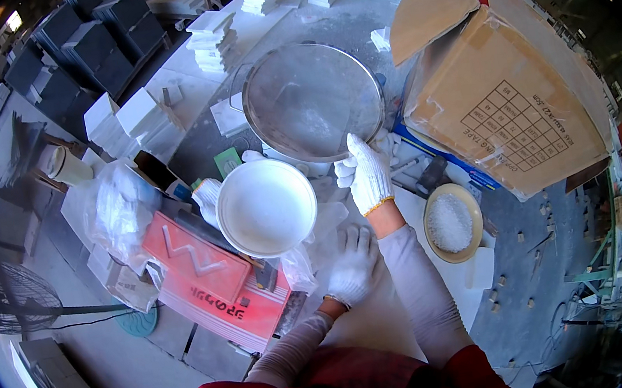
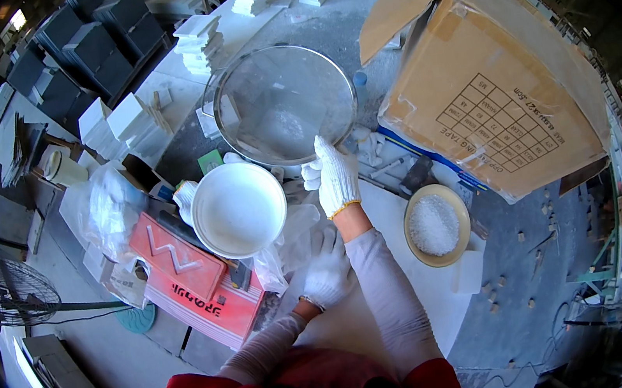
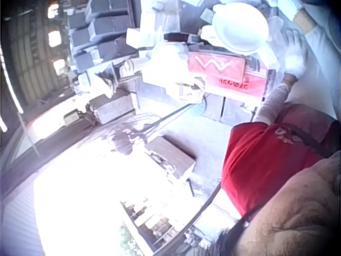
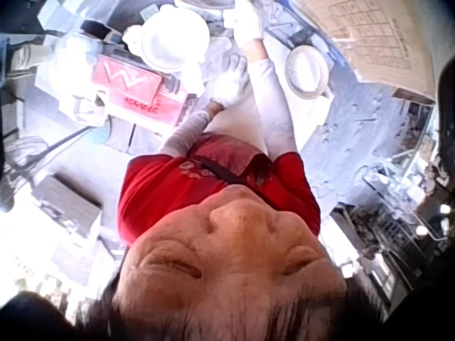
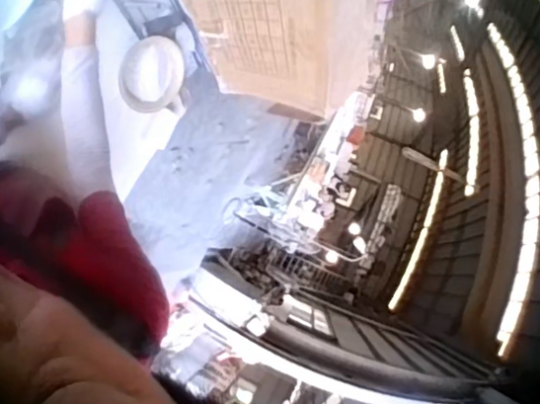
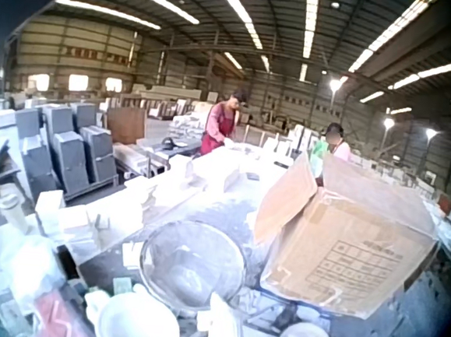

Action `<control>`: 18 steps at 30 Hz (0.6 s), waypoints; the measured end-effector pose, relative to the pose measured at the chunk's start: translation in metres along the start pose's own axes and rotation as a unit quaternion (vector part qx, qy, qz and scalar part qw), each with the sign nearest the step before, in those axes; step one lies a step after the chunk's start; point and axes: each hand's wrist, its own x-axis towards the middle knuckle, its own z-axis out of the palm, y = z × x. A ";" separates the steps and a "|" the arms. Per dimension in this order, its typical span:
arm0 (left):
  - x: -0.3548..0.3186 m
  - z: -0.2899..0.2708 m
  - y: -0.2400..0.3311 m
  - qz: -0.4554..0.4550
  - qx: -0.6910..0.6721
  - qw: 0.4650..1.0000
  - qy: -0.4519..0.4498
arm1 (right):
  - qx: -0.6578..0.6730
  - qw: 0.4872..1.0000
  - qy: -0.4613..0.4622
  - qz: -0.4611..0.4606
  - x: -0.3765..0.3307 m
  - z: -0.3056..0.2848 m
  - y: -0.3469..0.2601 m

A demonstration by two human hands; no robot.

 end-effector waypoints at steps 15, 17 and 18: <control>-0.003 0.010 0.004 -0.066 -0.177 0.980 -0.062 | 0.016 0.998 0.042 -0.035 -0.113 -0.088 0.020; -0.005 0.010 0.007 -0.059 -0.128 0.985 -0.099 | -0.014 0.995 0.094 -0.038 -0.143 -0.118 0.020; -0.011 0.022 0.001 -0.030 -0.085 0.995 -0.031 | -0.003 0.996 0.089 -0.029 -0.162 -0.126 0.015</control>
